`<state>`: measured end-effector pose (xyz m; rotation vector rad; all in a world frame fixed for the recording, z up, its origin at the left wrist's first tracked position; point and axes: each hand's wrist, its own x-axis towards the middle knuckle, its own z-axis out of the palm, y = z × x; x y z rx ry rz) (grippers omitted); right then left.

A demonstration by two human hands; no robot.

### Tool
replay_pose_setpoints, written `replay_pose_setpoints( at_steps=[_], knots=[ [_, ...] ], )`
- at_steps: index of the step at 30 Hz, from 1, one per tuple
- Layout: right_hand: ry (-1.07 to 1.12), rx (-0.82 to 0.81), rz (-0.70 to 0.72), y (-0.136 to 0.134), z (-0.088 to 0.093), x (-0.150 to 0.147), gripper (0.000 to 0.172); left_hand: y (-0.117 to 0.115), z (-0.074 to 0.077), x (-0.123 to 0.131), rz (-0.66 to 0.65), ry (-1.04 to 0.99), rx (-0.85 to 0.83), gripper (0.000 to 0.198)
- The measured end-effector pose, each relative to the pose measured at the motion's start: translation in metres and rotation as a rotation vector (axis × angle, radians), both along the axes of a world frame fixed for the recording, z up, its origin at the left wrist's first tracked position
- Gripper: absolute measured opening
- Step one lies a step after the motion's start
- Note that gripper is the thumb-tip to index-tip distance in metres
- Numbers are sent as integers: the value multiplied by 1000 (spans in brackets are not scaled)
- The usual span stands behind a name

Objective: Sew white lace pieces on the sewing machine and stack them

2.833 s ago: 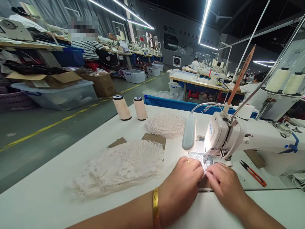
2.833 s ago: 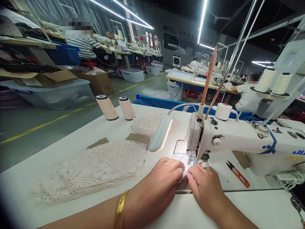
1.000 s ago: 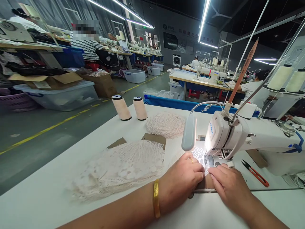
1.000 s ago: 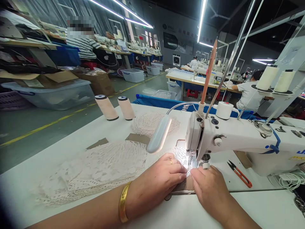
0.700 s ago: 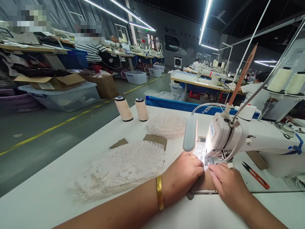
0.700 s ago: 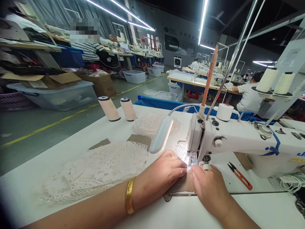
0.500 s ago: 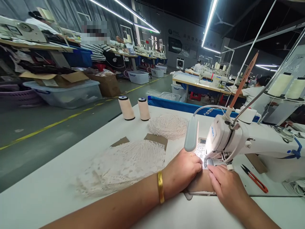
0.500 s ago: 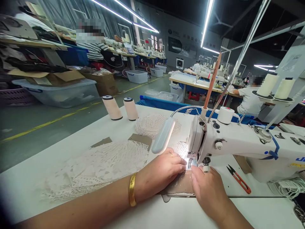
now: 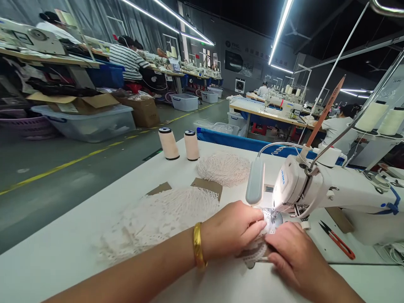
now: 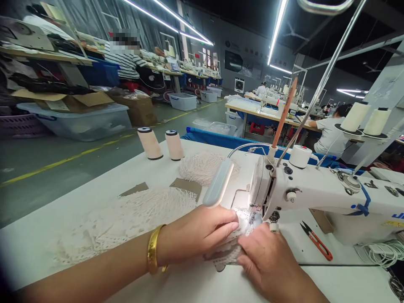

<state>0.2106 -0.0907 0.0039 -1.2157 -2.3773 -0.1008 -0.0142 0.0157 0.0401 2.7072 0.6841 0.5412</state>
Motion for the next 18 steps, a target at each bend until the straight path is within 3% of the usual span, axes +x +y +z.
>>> replay_pose_setpoints(
  at_steps=[3, 6, 8, 10, 12, 16, 18],
  knots=[
    [-166, 130, -271, 2, 2, 25, 31, -2, -2, 0, -52, -55, 71, 16],
    [-172, 259, -393, 0, 3, 37, 37, -1, -9, 3, -98, -81, 160, 20],
    [-87, 240, -298, -3, 5, 30, 28, -1, -15, 4, -99, -97, 192, 20],
    [-14, 88, -79, -6, 8, 17, 21, -1, -19, 4, -88, -110, 198, 20],
    [-17, -29, 8, -6, 10, 10, 25, -4, -21, 4, -75, -117, 176, 18],
    [-115, 89, -225, 0, 10, 28, 33, -20, -21, 10, -110, -102, 85, 10],
    [-82, 189, -237, 1, 9, 37, 35, -28, -22, 15, -145, -79, 60, 9]
  ],
)
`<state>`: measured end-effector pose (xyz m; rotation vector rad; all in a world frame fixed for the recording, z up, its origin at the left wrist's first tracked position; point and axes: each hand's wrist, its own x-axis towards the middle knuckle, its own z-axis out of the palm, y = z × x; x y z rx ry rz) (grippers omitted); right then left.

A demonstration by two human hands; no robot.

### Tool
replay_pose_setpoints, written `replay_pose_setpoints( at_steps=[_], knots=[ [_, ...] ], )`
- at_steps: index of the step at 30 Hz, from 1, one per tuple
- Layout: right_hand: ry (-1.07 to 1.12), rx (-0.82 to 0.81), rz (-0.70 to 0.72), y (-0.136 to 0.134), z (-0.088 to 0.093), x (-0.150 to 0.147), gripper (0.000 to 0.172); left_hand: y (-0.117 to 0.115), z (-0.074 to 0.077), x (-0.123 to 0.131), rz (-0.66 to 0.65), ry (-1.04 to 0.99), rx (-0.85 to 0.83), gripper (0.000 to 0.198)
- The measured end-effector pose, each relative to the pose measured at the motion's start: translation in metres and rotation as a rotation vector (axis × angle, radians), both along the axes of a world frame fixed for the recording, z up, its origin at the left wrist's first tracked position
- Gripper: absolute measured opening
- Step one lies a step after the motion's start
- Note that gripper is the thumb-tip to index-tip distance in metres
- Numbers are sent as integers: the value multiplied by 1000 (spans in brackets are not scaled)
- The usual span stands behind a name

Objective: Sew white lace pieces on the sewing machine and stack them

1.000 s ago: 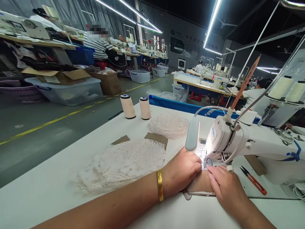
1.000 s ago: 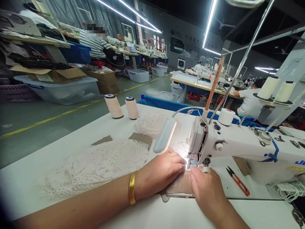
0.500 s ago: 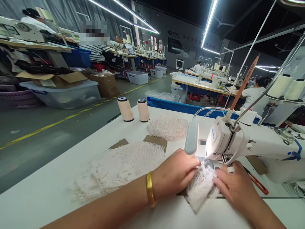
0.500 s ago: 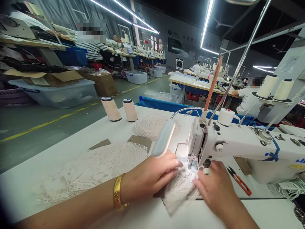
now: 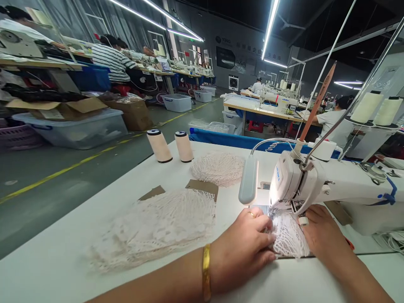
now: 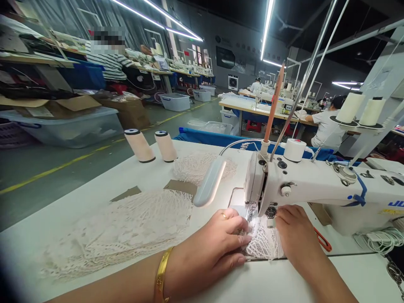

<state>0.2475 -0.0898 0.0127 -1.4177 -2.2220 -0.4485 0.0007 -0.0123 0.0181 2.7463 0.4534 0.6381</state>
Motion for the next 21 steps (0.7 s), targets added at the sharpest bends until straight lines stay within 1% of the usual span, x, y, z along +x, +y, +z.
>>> replay_pose_setpoints(
  at_steps=[2, 3, 4, 7, 9, 14, 17, 21],
  knots=[
    [77, 9, 96, -2, -2, -2, 34, -4, -2, 3, -25, 2, -3, 11],
    [117, -26, 151, -4, -2, -6, 33, -4, -3, 3, -34, -8, -6, 8],
    [136, -107, 185, -5, -3, -12, 33, -2, -4, 2, -39, -24, -9, 3],
    [120, -265, 202, -7, -6, -27, 31, 5, -8, -1, -45, -57, 7, 22],
    [111, -268, 192, -7, -7, -29, 30, 9, -9, -3, -44, -61, 42, 27],
    [110, -226, 182, -7, -8, -24, 32, 8, -10, -2, -66, -66, 99, 26],
    [125, -231, 175, -8, -8, -24, 35, 6, -10, -2, -68, -77, 112, 26],
    [137, -193, 169, -7, -9, -23, 37, 5, -9, -3, -52, -94, 117, 26]
  ],
)
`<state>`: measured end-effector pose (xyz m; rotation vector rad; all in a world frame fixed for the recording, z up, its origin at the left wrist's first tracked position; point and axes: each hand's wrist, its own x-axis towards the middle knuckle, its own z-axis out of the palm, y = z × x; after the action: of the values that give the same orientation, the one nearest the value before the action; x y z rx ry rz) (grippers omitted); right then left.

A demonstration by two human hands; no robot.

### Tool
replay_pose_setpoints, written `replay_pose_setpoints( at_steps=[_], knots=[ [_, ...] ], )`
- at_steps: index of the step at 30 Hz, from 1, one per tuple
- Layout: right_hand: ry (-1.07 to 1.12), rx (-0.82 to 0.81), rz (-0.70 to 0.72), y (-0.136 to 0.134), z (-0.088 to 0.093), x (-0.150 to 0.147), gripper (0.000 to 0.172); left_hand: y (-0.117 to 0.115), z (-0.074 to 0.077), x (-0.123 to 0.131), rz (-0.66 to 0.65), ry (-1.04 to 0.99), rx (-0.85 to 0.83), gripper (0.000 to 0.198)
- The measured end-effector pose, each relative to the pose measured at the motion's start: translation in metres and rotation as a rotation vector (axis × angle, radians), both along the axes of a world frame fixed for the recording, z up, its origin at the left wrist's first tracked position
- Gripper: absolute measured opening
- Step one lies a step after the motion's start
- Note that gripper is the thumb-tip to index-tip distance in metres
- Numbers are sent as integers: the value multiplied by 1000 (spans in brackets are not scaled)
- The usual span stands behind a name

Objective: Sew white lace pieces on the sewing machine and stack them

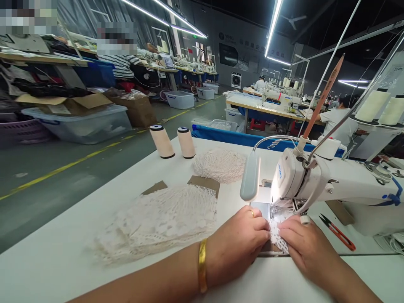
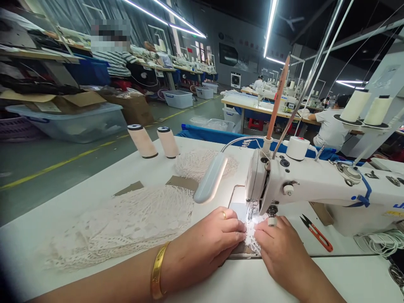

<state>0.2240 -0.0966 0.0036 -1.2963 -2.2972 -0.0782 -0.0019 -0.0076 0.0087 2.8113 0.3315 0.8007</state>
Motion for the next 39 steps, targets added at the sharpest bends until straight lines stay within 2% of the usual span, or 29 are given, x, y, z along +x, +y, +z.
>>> replay_pose_setpoints(
  at_steps=[10, 14, 17, 22, 28, 31, 34, 39],
  knots=[
    [-54, -21, -98, 3, -2, 2, 39, 3, -2, 3, 48, 24, 34, 26],
    [-29, 43, 7, 2, -5, 1, 37, 5, -4, 3, 40, 19, 40, 25],
    [-9, 27, 38, 3, -5, -1, 34, 6, -4, 4, 46, 9, 32, 24],
    [-25, 24, -8, 4, -4, -2, 35, 10, -6, 7, 78, 23, 38, 25],
    [-77, -36, -124, 9, -10, 1, 48, 20, -5, 10, 126, 68, 47, 30],
    [-80, -33, -172, 11, -17, 3, 52, 29, -2, 13, 172, 147, -92, 27],
    [-87, -13, -206, 13, -21, 3, 53, 44, 2, 20, 300, 195, -284, 20],
    [-87, 7, -242, 14, -20, -1, 53, 73, 0, 47, 499, 197, -414, 10]
  ],
)
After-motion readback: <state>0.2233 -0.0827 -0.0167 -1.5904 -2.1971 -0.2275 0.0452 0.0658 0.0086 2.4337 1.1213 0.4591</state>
